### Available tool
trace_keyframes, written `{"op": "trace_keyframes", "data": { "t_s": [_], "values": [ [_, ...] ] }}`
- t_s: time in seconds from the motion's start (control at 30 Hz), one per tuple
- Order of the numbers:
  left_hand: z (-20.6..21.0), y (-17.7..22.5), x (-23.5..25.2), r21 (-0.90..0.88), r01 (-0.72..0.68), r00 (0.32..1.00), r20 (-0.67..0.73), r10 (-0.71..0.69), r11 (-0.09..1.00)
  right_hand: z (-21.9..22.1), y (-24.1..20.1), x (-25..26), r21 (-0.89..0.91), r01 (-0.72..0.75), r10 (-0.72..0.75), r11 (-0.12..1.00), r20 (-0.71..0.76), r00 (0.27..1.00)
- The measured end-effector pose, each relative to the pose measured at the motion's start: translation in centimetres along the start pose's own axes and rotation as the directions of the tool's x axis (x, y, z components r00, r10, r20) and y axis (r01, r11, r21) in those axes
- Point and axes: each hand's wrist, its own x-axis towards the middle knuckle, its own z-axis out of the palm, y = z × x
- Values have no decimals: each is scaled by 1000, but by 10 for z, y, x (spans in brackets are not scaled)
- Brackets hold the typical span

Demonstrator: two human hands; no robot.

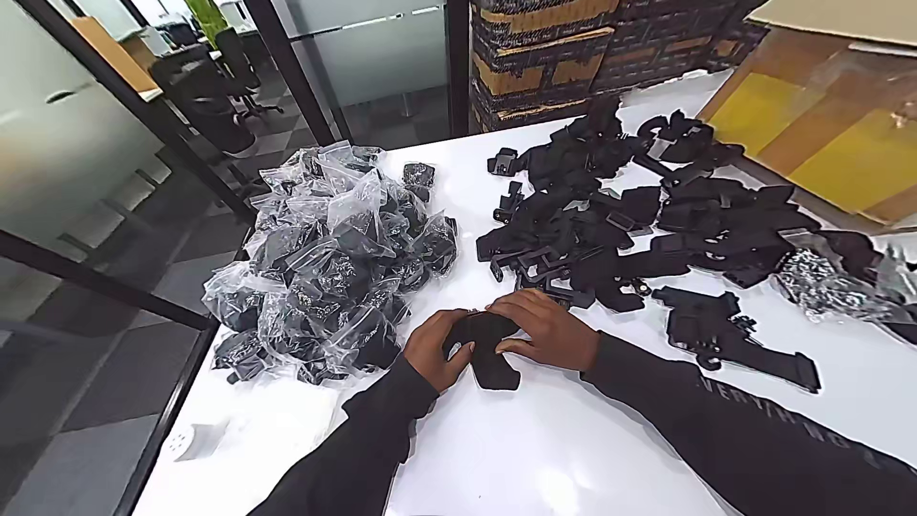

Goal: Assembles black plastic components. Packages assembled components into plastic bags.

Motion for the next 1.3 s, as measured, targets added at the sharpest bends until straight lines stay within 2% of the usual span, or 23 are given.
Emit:
{"op": "trace_keyframes", "data": {
  "t_s": [0.3, 0.73, 0.97, 1.13, 1.3],
  "values": [
    [1, -1, 0, -66, -21, 1000, -16, 20, 998, -1, 3, 0, -121, 34, -41, 992, -50, 998],
    [7, 1, 0, -15, 15, 994, -105, -17, 1000, 3, -5, 2, -76, 112, -118, 991, -66, 991],
    [7, -2, 0, -84, -1, 989, -146, -11, 996, 2, 1, -1, 66, -17, 21, 998, -63, 998],
    [7, -1, 2, -49, -132, 979, -160, 123, 990, 3, -7, 2, 80, -134, 143, 988, -108, 984],
    [9, 0, 4, -71, -166, 965, -218, 147, 984, 5, -5, 1, 104, -145, 156, 984, -106, 982]
  ]
}}
